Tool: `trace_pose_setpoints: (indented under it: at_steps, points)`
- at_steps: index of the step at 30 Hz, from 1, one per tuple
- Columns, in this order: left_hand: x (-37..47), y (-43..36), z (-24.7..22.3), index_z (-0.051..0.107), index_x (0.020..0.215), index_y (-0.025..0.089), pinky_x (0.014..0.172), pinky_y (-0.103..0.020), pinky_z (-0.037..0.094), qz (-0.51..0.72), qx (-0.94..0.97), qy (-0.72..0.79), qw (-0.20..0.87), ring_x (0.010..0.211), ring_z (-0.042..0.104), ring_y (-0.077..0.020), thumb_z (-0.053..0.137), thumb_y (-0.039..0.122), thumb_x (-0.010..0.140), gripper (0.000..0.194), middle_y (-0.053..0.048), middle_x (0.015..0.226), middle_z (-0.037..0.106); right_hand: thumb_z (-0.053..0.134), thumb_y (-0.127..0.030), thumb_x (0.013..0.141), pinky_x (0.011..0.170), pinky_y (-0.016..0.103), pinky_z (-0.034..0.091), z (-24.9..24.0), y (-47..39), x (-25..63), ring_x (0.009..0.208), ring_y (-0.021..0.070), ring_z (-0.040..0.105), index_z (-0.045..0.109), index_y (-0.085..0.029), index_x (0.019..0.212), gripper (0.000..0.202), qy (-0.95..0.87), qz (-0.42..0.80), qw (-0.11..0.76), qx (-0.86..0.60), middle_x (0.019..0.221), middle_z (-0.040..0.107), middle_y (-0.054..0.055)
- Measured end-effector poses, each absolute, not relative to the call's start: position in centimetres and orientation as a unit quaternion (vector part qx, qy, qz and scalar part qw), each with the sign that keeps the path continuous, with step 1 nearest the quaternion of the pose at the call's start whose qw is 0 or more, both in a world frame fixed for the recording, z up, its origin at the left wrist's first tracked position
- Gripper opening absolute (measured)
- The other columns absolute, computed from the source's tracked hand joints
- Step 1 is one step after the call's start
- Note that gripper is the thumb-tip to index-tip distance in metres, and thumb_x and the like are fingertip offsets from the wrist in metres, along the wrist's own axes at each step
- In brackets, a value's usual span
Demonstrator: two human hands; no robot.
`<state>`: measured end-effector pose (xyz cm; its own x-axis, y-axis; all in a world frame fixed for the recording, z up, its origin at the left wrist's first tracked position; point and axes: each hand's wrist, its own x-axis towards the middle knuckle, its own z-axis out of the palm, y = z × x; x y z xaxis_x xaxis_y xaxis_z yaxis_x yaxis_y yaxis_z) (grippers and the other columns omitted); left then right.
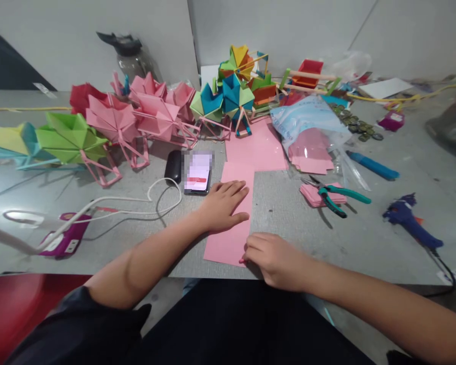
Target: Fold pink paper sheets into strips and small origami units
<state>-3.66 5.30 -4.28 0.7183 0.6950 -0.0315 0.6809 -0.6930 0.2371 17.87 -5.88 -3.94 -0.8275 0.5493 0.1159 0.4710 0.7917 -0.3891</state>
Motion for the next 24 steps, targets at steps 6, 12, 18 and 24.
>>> trace_pose_setpoints:
  at_steps: [6,12,18,24]
  points:
    - [-3.6,5.3,-4.1,0.042,0.168,0.021,0.129,-0.055,0.027,0.022,0.923,0.369,0.111,0.164,0.035,-0.0351,0.053,0.063,0.105,0.076,-0.015,0.179,0.037,0.059,0.003,0.078,0.070,0.035,0.044,-4.1,-8.1,17.9,0.079,0.0221,0.056,0.069,-0.017,0.092,0.026,-0.949,0.160,0.113,-0.248,0.088,0.068,0.009]
    - [-3.6,5.4,-4.4,0.041,0.168,0.019,0.129,-0.056,0.027,0.022,0.924,0.367,0.102,0.164,0.035,-0.0354,0.050,0.063,0.106,0.076,-0.016,0.179,0.037,0.052,0.001,0.092,0.070,0.032,0.047,-3.6,-8.4,19.5,0.079,0.0201,0.058,0.070,-0.017,0.100,0.027,-0.910,0.240,0.196,-0.276,0.086,0.066,0.007]
    - [-3.7,5.2,-4.5,0.039,0.168,0.017,0.130,-0.056,0.026,0.025,0.931,0.353,0.093,0.164,0.033,-0.0367,0.050,0.062,0.104,0.079,-0.019,0.178,0.036,0.054,-0.012,0.107,0.070,0.030,0.048,-3.4,-7.7,20.1,0.080,0.0190,0.061,0.072,-0.016,0.109,0.019,-0.866,0.263,0.242,-0.350,0.090,0.066,0.007]
    - [-3.9,5.3,-4.8,0.035,0.170,0.016,0.129,-0.058,0.024,0.025,0.936,0.339,0.085,0.165,0.030,-0.0386,0.049,0.069,0.103,0.086,-0.021,0.179,0.034,0.048,-0.011,0.108,0.066,0.033,0.043,-4.3,-7.9,18.5,0.076,0.0209,0.055,0.074,-0.015,0.101,0.028,-0.909,0.165,0.207,-0.321,0.084,0.063,0.008]
